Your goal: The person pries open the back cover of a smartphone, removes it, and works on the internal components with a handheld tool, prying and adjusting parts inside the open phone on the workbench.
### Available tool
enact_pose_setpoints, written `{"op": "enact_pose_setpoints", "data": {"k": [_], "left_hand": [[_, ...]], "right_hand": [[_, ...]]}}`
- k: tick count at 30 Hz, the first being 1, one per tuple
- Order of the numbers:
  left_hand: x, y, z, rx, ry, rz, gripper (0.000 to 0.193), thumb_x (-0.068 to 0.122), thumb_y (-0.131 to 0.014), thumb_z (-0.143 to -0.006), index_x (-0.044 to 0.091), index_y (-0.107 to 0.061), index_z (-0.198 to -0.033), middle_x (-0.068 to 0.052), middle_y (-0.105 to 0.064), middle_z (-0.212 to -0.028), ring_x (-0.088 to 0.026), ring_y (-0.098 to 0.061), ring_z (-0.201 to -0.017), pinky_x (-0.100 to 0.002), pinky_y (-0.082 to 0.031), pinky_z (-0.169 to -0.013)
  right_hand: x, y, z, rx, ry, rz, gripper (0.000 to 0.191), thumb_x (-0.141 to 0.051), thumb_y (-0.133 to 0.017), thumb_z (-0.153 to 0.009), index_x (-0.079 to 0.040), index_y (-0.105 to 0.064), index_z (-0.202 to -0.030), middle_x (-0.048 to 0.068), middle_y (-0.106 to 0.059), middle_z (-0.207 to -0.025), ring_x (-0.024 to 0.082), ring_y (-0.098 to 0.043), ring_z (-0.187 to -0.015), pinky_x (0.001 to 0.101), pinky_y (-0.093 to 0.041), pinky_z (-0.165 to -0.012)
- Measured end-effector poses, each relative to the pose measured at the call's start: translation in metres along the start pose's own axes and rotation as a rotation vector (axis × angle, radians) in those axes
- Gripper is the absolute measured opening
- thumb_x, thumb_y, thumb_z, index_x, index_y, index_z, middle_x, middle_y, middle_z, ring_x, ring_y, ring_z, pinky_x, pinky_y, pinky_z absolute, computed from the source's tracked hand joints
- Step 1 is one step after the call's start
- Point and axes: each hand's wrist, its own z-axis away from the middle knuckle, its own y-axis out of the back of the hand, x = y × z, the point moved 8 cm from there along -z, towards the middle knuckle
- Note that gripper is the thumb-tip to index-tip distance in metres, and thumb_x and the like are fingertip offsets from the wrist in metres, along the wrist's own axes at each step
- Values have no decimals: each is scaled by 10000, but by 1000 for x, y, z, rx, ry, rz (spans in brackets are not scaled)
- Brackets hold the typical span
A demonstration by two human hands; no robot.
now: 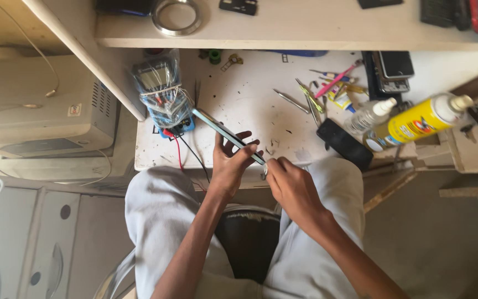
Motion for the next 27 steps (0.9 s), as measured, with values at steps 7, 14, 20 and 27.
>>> {"op": "enact_pose_setpoints", "data": {"k": [7, 14, 20, 27], "left_hand": [[2, 13, -14, 14, -169, -169, 1067, 18, -856, -726, 97, -184, -1551, -204, -565, -1246, -288, -668, -1096, -403, -641, -879], [6, 17, -17, 11, -183, -292, 1210, 34, -877, -728, 101, -70, -1628, -186, -543, -1240, -250, -632, -1086, -379, -635, -863], [7, 24, -18, 12, -157, -261, 1098, 67, -863, -740, 90, -146, -1572, -174, -563, -1250, -262, -641, -1136, -375, -621, -886], [8, 31, -23, 37, -145, -90, 770, 46, -845, -793, 5, -367, -1396, -206, -575, -1255, -305, -658, -1165, -428, -621, -935]], "right_hand": [[18, -28, -9, -13, -28, 176, 116, -53, -680, -888, -19, -568, -888, 179, -613, -750, 400, -647, -667, 490, -508, -570], [25, -44, -14, -80, -116, 146, 97, -53, -663, -907, -18, -573, -900, 188, -648, -784, 422, -653, -685, 500, -518, -590], [23, -39, -23, -63, -82, -32, 68, -21, -646, -917, -7, -579, -915, 191, -651, -784, 410, -661, -699, 472, -512, -585], [31, -15, -21, 161, -119, -230, 116, 9, -597, -993, -8, -619, -1106, 123, -666, -784, 238, -705, -667, 349, -539, -612]]}}
